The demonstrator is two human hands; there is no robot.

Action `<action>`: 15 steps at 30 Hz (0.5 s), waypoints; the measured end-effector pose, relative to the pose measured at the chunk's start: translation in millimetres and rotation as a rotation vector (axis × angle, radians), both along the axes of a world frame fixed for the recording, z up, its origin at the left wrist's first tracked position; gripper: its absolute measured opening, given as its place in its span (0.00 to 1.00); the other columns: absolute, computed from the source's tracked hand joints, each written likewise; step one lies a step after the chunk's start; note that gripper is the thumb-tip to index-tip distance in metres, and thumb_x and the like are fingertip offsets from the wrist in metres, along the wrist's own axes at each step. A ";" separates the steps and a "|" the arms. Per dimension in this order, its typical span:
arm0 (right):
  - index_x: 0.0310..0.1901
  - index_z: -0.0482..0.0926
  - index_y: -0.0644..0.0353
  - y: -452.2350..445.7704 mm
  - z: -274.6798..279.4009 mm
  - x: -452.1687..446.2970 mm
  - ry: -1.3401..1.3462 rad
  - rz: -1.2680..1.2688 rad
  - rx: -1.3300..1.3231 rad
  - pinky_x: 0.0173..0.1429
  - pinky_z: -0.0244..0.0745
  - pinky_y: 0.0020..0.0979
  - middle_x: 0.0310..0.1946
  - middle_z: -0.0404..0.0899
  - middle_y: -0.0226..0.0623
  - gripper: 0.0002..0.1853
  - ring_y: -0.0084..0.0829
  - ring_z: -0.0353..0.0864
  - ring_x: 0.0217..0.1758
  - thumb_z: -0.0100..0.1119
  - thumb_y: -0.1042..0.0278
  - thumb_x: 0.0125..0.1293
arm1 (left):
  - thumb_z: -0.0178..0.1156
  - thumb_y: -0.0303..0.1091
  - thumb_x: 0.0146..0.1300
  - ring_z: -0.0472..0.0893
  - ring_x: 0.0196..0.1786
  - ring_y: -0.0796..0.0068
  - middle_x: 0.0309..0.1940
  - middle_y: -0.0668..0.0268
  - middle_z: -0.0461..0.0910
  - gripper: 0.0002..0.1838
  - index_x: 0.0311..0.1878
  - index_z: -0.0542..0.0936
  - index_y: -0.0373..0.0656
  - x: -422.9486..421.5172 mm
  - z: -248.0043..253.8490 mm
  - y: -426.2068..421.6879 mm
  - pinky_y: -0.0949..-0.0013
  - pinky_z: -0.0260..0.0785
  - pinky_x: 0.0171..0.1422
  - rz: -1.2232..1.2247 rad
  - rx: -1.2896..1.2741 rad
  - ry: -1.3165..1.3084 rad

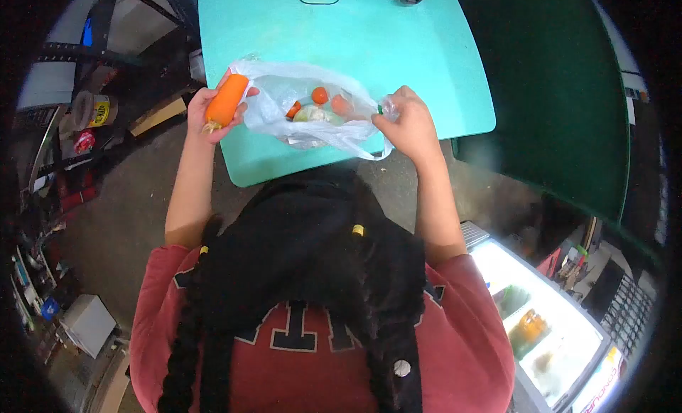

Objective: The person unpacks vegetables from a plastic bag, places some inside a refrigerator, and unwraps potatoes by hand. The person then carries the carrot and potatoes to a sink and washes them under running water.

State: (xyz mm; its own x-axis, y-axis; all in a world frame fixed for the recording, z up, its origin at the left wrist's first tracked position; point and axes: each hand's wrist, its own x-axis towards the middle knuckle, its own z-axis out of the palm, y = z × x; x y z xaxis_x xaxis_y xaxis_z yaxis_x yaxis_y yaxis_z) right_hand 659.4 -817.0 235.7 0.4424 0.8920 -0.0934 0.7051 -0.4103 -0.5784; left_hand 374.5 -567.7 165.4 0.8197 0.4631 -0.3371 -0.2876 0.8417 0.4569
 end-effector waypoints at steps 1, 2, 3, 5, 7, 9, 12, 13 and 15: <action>0.35 0.81 0.66 -1.9 -0.1 1.0 -0.004 -0.008 -0.001 0.44 0.74 0.39 0.35 0.78 0.46 0.14 0.44 0.79 0.41 0.66 0.65 0.50 | 0.49 0.40 0.58 0.79 0.30 0.61 0.58 0.32 0.69 0.36 0.71 0.59 0.45 -5.9 1.5 4.1 0.68 0.74 0.28 -0.103 0.036 -0.036; 0.35 0.81 0.66 -2.4 -1.7 0.3 0.099 -0.027 0.109 0.45 0.74 0.37 0.35 0.78 0.45 0.14 0.42 0.79 0.41 0.67 0.66 0.50 | 0.48 0.40 0.58 0.80 0.29 0.60 0.55 0.29 0.70 0.36 0.72 0.57 0.46 -11.6 3.9 7.2 0.68 0.74 0.28 -0.204 0.073 -0.073; 0.36 0.81 0.67 -3.3 -3.9 -0.5 0.202 -0.045 0.218 0.45 0.74 0.35 0.35 0.78 0.43 0.14 0.39 0.80 0.41 0.67 0.67 0.51 | 0.48 0.40 0.58 0.80 0.29 0.60 0.55 0.29 0.70 0.36 0.72 0.57 0.46 -14.9 8.9 6.4 0.68 0.74 0.28 -0.209 0.071 -0.075; 0.36 0.80 0.68 -4.8 -7.4 -3.1 0.243 -0.099 0.211 0.45 0.74 0.34 0.36 0.79 0.42 0.14 0.37 0.80 0.41 0.67 0.67 0.51 | 0.48 0.39 0.58 0.79 0.27 0.62 0.52 0.26 0.70 0.39 0.75 0.54 0.46 -22.9 17.9 1.9 0.70 0.74 0.28 -0.334 0.094 -0.158; 0.36 0.80 0.68 -7.4 -13.9 -4.2 0.285 -0.151 0.205 0.46 0.74 0.33 0.36 0.79 0.42 0.13 0.36 0.80 0.41 0.67 0.67 0.52 | 0.48 0.40 0.58 0.79 0.26 0.62 0.52 0.26 0.70 0.40 0.76 0.52 0.46 -28.8 19.8 -3.2 0.70 0.74 0.28 -0.341 0.107 -0.139; 0.37 0.81 0.68 -8.9 -24.3 -5.0 0.257 -0.194 0.185 0.46 0.74 0.33 0.37 0.80 0.43 0.14 0.36 0.81 0.40 0.68 0.67 0.52 | 0.48 0.40 0.57 0.78 0.25 0.63 0.52 0.25 0.70 0.41 0.76 0.51 0.46 -32.3 20.3 -4.4 0.70 0.74 0.28 -0.344 0.122 -0.117; 0.38 0.79 0.66 -11.3 -29.3 -9.7 0.195 -0.238 0.173 0.44 0.72 0.27 0.34 0.79 0.34 0.13 0.25 0.78 0.37 0.68 0.69 0.53 | 0.49 0.40 0.57 0.79 0.25 0.63 0.51 0.25 0.69 0.42 0.77 0.50 0.46 -37.1 21.1 -5.0 0.70 0.74 0.29 -0.326 0.118 -0.147; 0.38 0.79 0.66 -11.7 -31.6 -9.7 0.194 -0.240 0.171 0.44 0.72 0.27 0.34 0.79 0.34 0.13 0.25 0.78 0.37 0.68 0.69 0.53 | 0.49 0.40 0.57 0.79 0.25 0.62 0.51 0.25 0.69 0.43 0.77 0.50 0.46 -38.9 21.9 -4.1 0.70 0.75 0.29 -0.316 0.111 -0.153; 0.37 0.81 0.68 -11.9 -36.0 -8.3 0.204 -0.254 0.188 0.45 0.74 0.34 0.35 0.81 0.43 0.15 0.38 0.82 0.38 0.69 0.66 0.52 | 0.49 0.40 0.56 0.79 0.25 0.62 0.51 0.26 0.70 0.43 0.77 0.49 0.45 -41.0 24.4 -2.7 0.71 0.75 0.29 -0.306 0.103 -0.162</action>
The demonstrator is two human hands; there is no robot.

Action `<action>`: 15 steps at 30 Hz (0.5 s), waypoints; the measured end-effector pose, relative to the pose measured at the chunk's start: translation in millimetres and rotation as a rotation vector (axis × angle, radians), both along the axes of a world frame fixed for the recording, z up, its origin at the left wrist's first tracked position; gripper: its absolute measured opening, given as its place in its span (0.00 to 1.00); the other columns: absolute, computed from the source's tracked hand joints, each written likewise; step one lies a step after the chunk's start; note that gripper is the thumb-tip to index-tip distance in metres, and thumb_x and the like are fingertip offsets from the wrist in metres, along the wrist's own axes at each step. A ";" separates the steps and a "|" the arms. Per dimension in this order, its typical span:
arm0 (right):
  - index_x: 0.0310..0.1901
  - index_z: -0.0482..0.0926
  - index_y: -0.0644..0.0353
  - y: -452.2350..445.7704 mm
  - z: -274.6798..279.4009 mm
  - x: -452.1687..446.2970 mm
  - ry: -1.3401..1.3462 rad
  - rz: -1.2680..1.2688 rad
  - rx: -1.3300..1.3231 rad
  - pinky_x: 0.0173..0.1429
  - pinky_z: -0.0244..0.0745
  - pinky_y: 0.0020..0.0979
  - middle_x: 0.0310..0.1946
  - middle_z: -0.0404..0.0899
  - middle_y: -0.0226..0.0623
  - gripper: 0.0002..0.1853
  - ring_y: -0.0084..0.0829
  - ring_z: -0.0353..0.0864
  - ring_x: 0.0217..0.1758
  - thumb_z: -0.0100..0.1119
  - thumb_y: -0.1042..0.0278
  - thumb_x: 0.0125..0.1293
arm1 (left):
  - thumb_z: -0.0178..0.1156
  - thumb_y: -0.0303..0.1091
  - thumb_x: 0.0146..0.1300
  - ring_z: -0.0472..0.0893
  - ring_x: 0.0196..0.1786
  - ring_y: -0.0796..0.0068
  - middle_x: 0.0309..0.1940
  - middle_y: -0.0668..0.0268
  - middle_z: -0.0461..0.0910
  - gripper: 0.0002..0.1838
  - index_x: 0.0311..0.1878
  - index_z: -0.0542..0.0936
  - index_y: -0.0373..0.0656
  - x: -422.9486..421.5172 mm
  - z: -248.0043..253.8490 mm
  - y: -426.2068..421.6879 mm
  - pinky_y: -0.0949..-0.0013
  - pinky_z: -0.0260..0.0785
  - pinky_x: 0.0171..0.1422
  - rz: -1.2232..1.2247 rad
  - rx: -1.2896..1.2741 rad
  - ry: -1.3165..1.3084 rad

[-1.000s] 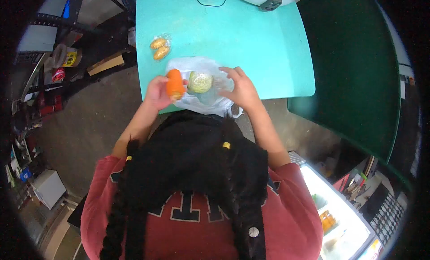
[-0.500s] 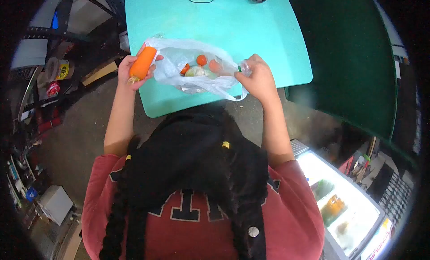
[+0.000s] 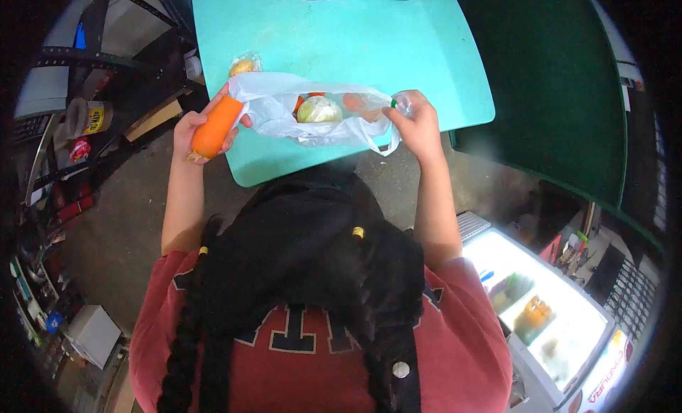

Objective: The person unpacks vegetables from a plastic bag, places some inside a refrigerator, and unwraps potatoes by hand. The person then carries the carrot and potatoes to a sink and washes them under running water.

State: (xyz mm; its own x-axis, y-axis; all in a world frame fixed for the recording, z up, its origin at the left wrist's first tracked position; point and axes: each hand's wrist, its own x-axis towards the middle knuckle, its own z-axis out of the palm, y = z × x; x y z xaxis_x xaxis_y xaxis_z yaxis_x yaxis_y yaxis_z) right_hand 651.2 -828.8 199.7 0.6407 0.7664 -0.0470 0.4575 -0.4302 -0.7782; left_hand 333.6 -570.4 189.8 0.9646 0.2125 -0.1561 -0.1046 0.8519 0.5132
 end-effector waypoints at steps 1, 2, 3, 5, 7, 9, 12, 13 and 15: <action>0.37 0.81 0.68 0.2 -0.7 0.0 -0.001 -0.001 -0.001 0.45 0.74 0.34 0.35 0.81 0.43 0.15 0.38 0.82 0.38 0.69 0.66 0.52 | 0.49 0.40 0.56 0.79 0.25 0.62 0.50 0.26 0.70 0.43 0.77 0.49 0.46 -0.4 1.5 0.3 0.71 0.75 0.30 -0.016 0.004 -0.023; 0.37 0.81 0.68 0.5 -1.5 -0.1 -0.015 -0.002 -0.009 0.45 0.74 0.34 0.35 0.81 0.44 0.15 0.38 0.82 0.39 0.69 0.66 0.52 | 0.49 0.40 0.56 0.79 0.25 0.62 0.50 0.26 0.70 0.43 0.77 0.49 0.46 -1.1 2.1 0.5 0.71 0.75 0.30 -0.032 0.008 -0.046; 0.36 0.81 0.68 1.1 -1.9 -0.7 -0.029 -0.004 -0.017 0.45 0.74 0.34 0.35 0.81 0.44 0.15 0.38 0.82 0.39 0.70 0.65 0.52 | 0.49 0.40 0.56 0.79 0.25 0.62 0.50 0.26 0.70 0.43 0.77 0.49 0.46 -2.1 1.7 0.7 0.71 0.75 0.30 -0.032 0.008 -0.046; 0.37 0.81 0.67 3.3 -0.2 -5.6 -0.053 -0.004 -0.044 0.44 0.74 0.32 0.35 0.80 0.41 0.14 0.33 0.81 0.38 0.70 0.66 0.53 | 0.50 0.40 0.55 0.79 0.25 0.63 0.50 0.27 0.70 0.44 0.77 0.48 0.47 -4.5 0.5 1.4 0.72 0.75 0.30 -0.066 0.041 -0.025; 0.38 0.80 0.67 5.9 -0.9 -8.9 -0.077 -0.005 -0.071 0.44 0.73 0.30 0.35 0.80 0.38 0.14 0.28 0.79 0.38 0.70 0.67 0.54 | 0.50 0.40 0.55 0.79 0.25 0.63 0.50 0.27 0.70 0.45 0.78 0.47 0.48 -7.5 2.3 -0.5 0.72 0.75 0.30 -0.087 0.039 -0.026; 0.38 0.81 0.68 6.6 -5.6 -11.2 -0.203 0.048 -0.056 0.44 0.75 0.33 0.35 0.80 0.42 0.16 0.35 0.81 0.37 0.71 0.65 0.52 | 0.51 0.40 0.54 0.79 0.26 0.63 0.50 0.27 0.70 0.46 0.78 0.47 0.49 -11.1 3.5 -2.2 0.72 0.75 0.31 -0.109 0.037 -0.026; 0.44 0.80 0.66 6.9 -14.8 -13.5 -0.255 0.085 -0.240 0.47 0.75 0.36 0.40 0.79 0.44 0.20 0.42 0.80 0.42 0.72 0.65 0.51 | 0.52 0.40 0.52 0.80 0.29 0.64 0.50 0.29 0.71 0.48 0.78 0.45 0.48 -18.8 4.3 -4.6 0.72 0.76 0.32 -0.186 0.078 -0.008; 0.44 0.80 0.66 7.9 -15.2 -17.8 -0.254 0.085 -0.240 0.47 0.75 0.36 0.40 0.79 0.44 0.20 0.42 0.80 0.42 0.72 0.65 0.51 | 0.53 0.40 0.51 0.80 0.29 0.65 0.50 0.29 0.71 0.49 0.78 0.45 0.48 -22.2 5.6 -7.1 0.72 0.76 0.33 -0.180 0.094 0.047; 0.50 0.79 0.60 11.5 -13.3 -35.6 -0.595 0.065 -0.204 0.50 0.72 0.41 0.45 0.77 0.46 0.24 0.46 0.77 0.49 0.72 0.64 0.50 | 0.53 0.40 0.51 0.80 0.30 0.66 0.50 0.29 0.71 0.50 0.78 0.44 0.47 -24.1 7.3 -7.8 0.72 0.77 0.34 -0.175 0.112 0.104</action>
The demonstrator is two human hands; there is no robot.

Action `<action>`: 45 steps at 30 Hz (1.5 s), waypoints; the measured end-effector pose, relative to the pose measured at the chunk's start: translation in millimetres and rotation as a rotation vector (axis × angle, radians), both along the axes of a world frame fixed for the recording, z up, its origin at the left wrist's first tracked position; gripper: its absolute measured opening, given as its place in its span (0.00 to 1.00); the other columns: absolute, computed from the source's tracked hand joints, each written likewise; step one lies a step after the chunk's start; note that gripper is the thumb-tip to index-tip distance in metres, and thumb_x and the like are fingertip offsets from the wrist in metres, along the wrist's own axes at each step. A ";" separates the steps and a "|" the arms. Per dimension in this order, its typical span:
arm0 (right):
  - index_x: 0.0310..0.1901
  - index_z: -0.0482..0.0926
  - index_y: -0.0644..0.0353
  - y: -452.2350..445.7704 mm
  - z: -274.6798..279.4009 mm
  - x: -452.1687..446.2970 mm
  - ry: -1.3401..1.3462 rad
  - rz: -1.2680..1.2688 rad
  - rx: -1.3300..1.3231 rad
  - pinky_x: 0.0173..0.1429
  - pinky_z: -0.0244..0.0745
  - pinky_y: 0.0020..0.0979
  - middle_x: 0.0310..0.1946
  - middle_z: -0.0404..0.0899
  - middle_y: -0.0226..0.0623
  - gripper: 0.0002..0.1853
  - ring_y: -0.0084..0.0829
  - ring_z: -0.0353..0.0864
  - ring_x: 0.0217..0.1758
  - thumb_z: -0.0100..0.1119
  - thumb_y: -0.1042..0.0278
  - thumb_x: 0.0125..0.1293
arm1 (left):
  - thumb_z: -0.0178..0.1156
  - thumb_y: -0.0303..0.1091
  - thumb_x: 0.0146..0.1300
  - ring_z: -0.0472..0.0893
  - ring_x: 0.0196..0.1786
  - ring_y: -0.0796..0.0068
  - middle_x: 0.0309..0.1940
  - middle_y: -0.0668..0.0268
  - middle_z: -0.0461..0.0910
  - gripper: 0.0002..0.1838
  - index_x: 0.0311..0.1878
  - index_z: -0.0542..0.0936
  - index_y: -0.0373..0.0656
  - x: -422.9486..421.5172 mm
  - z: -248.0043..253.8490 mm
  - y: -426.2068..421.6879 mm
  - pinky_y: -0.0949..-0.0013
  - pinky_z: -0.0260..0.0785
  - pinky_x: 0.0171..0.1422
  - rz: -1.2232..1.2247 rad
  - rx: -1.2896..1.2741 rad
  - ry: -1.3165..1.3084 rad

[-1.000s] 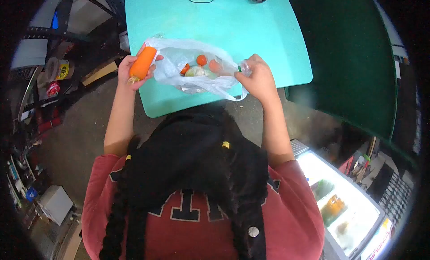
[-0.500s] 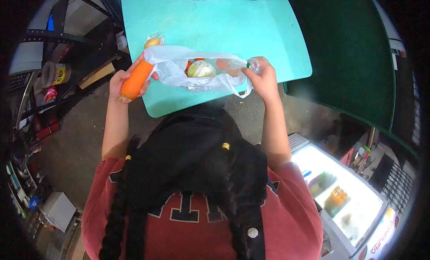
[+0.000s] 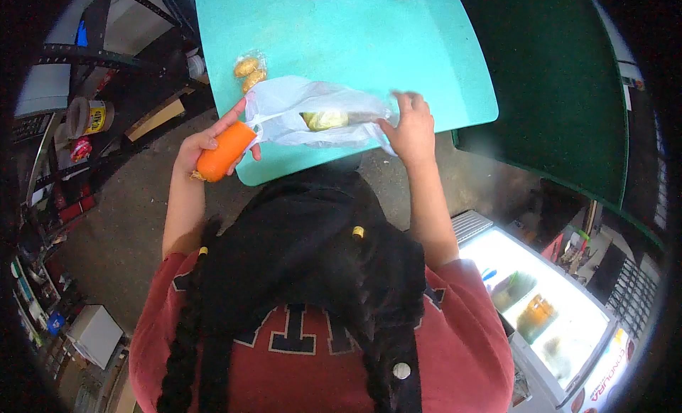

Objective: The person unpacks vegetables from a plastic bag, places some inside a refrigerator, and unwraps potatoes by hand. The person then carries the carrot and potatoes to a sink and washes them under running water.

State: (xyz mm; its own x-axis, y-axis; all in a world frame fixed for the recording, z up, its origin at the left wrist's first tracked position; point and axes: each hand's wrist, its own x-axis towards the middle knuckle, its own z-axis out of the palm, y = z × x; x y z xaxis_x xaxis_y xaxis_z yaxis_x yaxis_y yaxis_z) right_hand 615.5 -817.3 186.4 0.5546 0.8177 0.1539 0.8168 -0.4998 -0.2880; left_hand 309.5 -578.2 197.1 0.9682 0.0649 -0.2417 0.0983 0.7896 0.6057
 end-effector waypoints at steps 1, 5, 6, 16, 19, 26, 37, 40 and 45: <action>0.50 0.79 0.60 2.7 6.2 -9.3 0.001 -0.002 0.000 0.50 0.72 0.41 0.45 0.77 0.46 0.24 0.46 0.77 0.49 0.72 0.64 0.50 | 0.56 0.39 0.49 0.79 0.27 0.63 0.48 0.27 0.70 0.53 0.78 0.41 0.50 1.1 0.3 -1.1 0.71 0.77 0.33 0.010 -0.035 0.012; 0.48 0.78 0.58 23.4 15.5 -50.0 0.045 0.218 0.455 0.51 0.75 0.40 0.43 0.78 0.43 0.20 0.46 0.77 0.48 0.68 0.74 0.51 | 0.53 0.39 0.49 0.78 0.29 0.67 0.49 0.29 0.71 0.51 0.78 0.43 0.47 1.5 -1.8 2.6 0.71 0.77 0.34 -0.028 -0.024 -0.053; 0.44 0.78 0.60 30.3 7.5 -57.4 0.188 0.349 0.417 0.50 0.75 0.40 0.41 0.79 0.43 0.15 0.45 0.79 0.47 0.65 0.77 0.53 | 0.53 0.39 0.49 0.78 0.29 0.67 0.49 0.29 0.71 0.51 0.78 0.43 0.47 0.6 -4.4 3.6 0.71 0.77 0.34 -0.039 -0.024 -0.054; 0.71 0.60 0.52 54.3 -57.0 -123.5 0.723 0.559 -0.272 0.58 0.72 0.44 0.52 0.75 0.54 0.39 0.52 0.77 0.54 0.63 0.66 0.55 | 0.55 0.40 0.49 0.78 0.29 0.63 0.48 0.31 0.71 0.51 0.78 0.44 0.47 -1.1 -6.4 -0.6 0.68 0.76 0.33 0.068 -0.102 -0.067; 0.70 0.60 0.48 60.4 -65.5 -116.9 0.781 0.551 -0.414 0.58 0.72 0.43 0.54 0.75 0.53 0.40 0.52 0.78 0.54 0.64 0.65 0.55 | 0.56 0.41 0.51 0.78 0.29 0.61 0.49 0.31 0.69 0.52 0.78 0.43 0.48 0.8 -13.6 6.2 0.68 0.75 0.32 0.090 -0.106 -0.094; 0.63 0.70 0.49 17.0 -47.0 -90.2 0.381 0.442 0.217 0.58 0.73 0.43 0.59 0.71 0.47 0.38 0.47 0.76 0.57 0.72 0.61 0.48 | 0.55 0.43 0.51 0.78 0.27 0.63 0.48 0.30 0.70 0.51 0.78 0.44 0.46 5.4 -4.6 4.9 0.70 0.74 0.32 0.146 -0.109 -0.216; 0.71 0.61 0.46 -42.4 -64.0 -15.9 0.416 -0.160 0.049 0.57 0.75 0.39 0.58 0.73 0.49 0.53 0.45 0.77 0.58 0.79 0.66 0.39 | 0.58 0.52 0.58 0.76 0.26 0.68 0.49 0.35 0.67 0.54 0.78 0.36 0.47 13.9 -1.5 19.5 0.74 0.72 0.29 0.101 -0.021 -0.230; 0.67 0.67 0.48 -40.3 -45.2 -7.7 0.530 -0.357 0.204 0.45 0.78 0.34 0.46 0.77 0.40 0.45 0.31 0.82 0.37 0.72 0.75 0.43 | 0.57 0.58 0.60 0.76 0.26 0.69 0.49 0.36 0.67 0.55 0.78 0.35 0.47 14.0 -0.9 21.7 0.75 0.71 0.29 0.094 0.018 -0.227; 0.63 0.73 0.50 -4.2 9.7 -37.0 0.645 -0.316 0.454 0.33 0.71 0.21 0.38 0.71 0.28 0.38 0.17 0.70 0.28 0.65 0.81 0.45 | 0.52 0.57 0.63 0.77 0.28 0.69 0.49 0.33 0.70 0.49 0.78 0.38 0.48 11.3 -10.1 21.5 0.73 0.72 0.30 0.074 0.025 -0.256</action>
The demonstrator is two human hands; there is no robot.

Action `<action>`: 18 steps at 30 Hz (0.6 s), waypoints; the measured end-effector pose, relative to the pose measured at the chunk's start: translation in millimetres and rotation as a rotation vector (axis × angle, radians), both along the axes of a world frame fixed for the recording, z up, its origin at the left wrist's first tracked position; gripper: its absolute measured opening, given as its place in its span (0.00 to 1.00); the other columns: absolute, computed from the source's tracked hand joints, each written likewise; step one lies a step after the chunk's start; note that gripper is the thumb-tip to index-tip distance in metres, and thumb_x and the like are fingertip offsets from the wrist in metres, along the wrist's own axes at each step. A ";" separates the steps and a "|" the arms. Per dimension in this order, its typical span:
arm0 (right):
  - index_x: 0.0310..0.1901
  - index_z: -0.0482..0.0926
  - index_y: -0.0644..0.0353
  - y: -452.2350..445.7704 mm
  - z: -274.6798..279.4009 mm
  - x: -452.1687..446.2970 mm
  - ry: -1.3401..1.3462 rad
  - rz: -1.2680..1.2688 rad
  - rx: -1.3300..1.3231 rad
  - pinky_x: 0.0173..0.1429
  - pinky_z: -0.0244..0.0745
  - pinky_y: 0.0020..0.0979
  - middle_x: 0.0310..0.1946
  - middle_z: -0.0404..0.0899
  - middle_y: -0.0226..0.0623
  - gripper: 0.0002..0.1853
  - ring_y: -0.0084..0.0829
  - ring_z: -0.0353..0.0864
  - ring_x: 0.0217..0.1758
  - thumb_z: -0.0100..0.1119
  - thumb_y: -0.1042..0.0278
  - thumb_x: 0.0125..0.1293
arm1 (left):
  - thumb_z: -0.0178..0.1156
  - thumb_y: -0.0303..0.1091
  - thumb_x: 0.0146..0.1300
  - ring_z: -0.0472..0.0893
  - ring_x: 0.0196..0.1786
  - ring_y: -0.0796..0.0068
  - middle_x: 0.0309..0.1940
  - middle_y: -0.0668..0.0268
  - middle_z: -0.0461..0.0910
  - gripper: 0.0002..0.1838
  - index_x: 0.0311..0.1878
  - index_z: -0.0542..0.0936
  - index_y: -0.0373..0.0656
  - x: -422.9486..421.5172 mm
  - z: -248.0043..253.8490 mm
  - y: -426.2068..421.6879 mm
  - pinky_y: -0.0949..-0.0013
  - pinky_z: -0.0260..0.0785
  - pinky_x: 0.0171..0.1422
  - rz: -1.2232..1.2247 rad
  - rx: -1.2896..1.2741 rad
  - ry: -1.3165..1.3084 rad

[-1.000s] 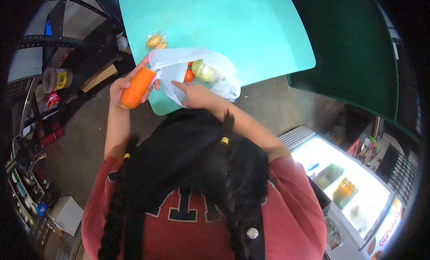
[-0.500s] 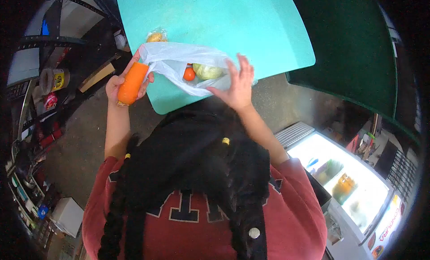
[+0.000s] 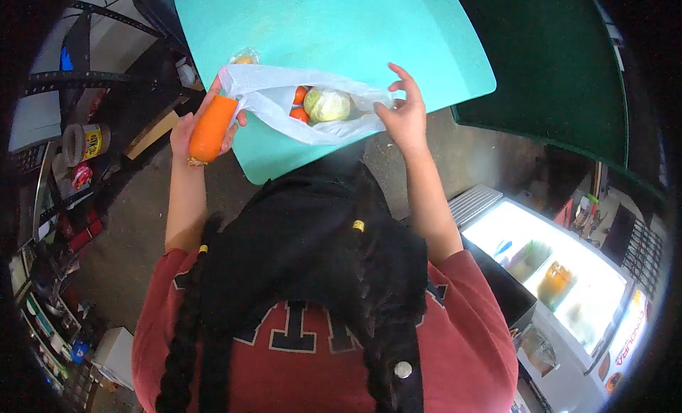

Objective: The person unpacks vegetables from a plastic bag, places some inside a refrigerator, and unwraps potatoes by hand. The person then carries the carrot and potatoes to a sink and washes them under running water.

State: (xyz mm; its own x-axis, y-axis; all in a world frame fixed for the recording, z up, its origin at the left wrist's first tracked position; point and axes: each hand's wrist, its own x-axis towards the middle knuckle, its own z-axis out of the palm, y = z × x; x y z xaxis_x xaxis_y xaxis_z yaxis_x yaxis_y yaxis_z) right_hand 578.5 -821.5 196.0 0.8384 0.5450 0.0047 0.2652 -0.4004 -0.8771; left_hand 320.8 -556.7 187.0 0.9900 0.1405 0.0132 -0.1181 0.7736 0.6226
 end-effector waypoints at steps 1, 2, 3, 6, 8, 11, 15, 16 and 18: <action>0.60 0.75 0.51 3.1 -0.3 -0.2 0.013 0.081 -0.029 0.31 0.69 0.20 0.39 0.71 0.29 0.35 0.17 0.70 0.27 0.63 0.82 0.45 | 0.55 0.57 0.61 0.77 0.28 0.70 0.50 0.35 0.71 0.51 0.78 0.39 0.48 -0.7 -0.5 -0.2 0.73 0.73 0.31 -0.022 0.020 0.014; 0.58 0.77 0.52 6.1 -0.4 -1.4 0.027 0.164 -0.058 0.29 0.67 0.19 0.39 0.71 0.29 0.33 0.17 0.69 0.26 0.61 0.83 0.45 | 0.58 0.56 0.60 0.78 0.29 0.70 0.51 0.38 0.71 0.53 0.78 0.39 0.49 -1.9 -1.1 -0.6 0.72 0.73 0.31 -0.042 0.040 0.029; 0.55 0.79 0.53 9.1 0.5 -4.7 0.087 0.171 -0.052 0.28 0.62 0.17 0.45 0.71 0.29 0.29 0.15 0.63 0.26 0.60 0.84 0.47 | 0.58 0.56 0.60 0.78 0.29 0.70 0.51 0.38 0.71 0.53 0.78 0.39 0.49 -3.7 -3.3 -1.7 0.72 0.73 0.31 -0.040 0.040 0.029; 0.55 0.79 0.53 24.8 -6.0 -10.6 -0.100 0.204 0.033 0.30 0.63 0.17 0.46 0.72 0.32 0.30 0.15 0.67 0.33 0.60 0.84 0.46 | 0.68 0.51 0.52 0.78 0.32 0.70 0.53 0.46 0.72 0.57 0.79 0.42 0.50 -8.1 -5.0 -8.3 0.70 0.75 0.35 0.004 0.070 0.068; 0.56 0.79 0.50 39.1 -6.6 -15.6 -0.103 0.219 0.024 0.35 0.67 0.20 0.49 0.73 0.34 0.31 0.18 0.72 0.44 0.61 0.83 0.47 | 0.74 0.44 0.43 0.79 0.36 0.69 0.57 0.52 0.72 0.62 0.79 0.46 0.51 -10.3 -0.5 -9.5 0.68 0.76 0.38 -0.036 0.140 0.180; 0.62 0.74 0.45 63.1 -2.2 -21.7 -0.083 0.347 0.000 0.43 0.72 0.26 0.58 0.72 0.37 0.36 0.26 0.74 0.55 0.64 0.81 0.47 | 0.74 0.41 0.39 0.79 0.38 0.68 0.60 0.53 0.70 0.63 0.78 0.47 0.54 -15.1 -1.6 -15.7 0.66 0.76 0.40 -0.057 0.217 0.226; 0.70 0.65 0.39 101.2 -8.2 -28.6 -0.031 0.707 -0.114 0.56 0.74 0.35 0.63 0.73 0.43 0.43 0.39 0.75 0.62 0.67 0.74 0.49 | 0.74 0.40 0.39 0.79 0.42 0.67 0.62 0.55 0.69 0.62 0.78 0.48 0.54 -9.4 5.9 -16.2 0.66 0.75 0.44 -0.113 0.276 0.213; 0.71 0.63 0.38 109.8 -13.0 -29.6 0.007 0.817 -0.205 0.58 0.73 0.37 0.62 0.74 0.46 0.44 0.42 0.75 0.62 0.67 0.72 0.50 | 0.74 0.40 0.39 0.79 0.38 0.68 0.58 0.52 0.71 0.64 0.79 0.45 0.56 -5.4 7.9 -14.8 0.67 0.75 0.42 -0.169 0.338 0.221; 0.66 0.71 0.44 121.5 -30.1 -23.4 -0.043 0.804 -0.209 0.57 0.75 0.40 0.48 0.82 0.51 0.34 0.49 0.82 0.50 0.65 0.67 0.54 | 0.74 0.40 0.38 0.79 0.33 0.69 0.55 0.50 0.72 0.65 0.79 0.43 0.58 2.2 8.8 -9.5 0.68 0.74 0.40 -0.224 0.401 0.229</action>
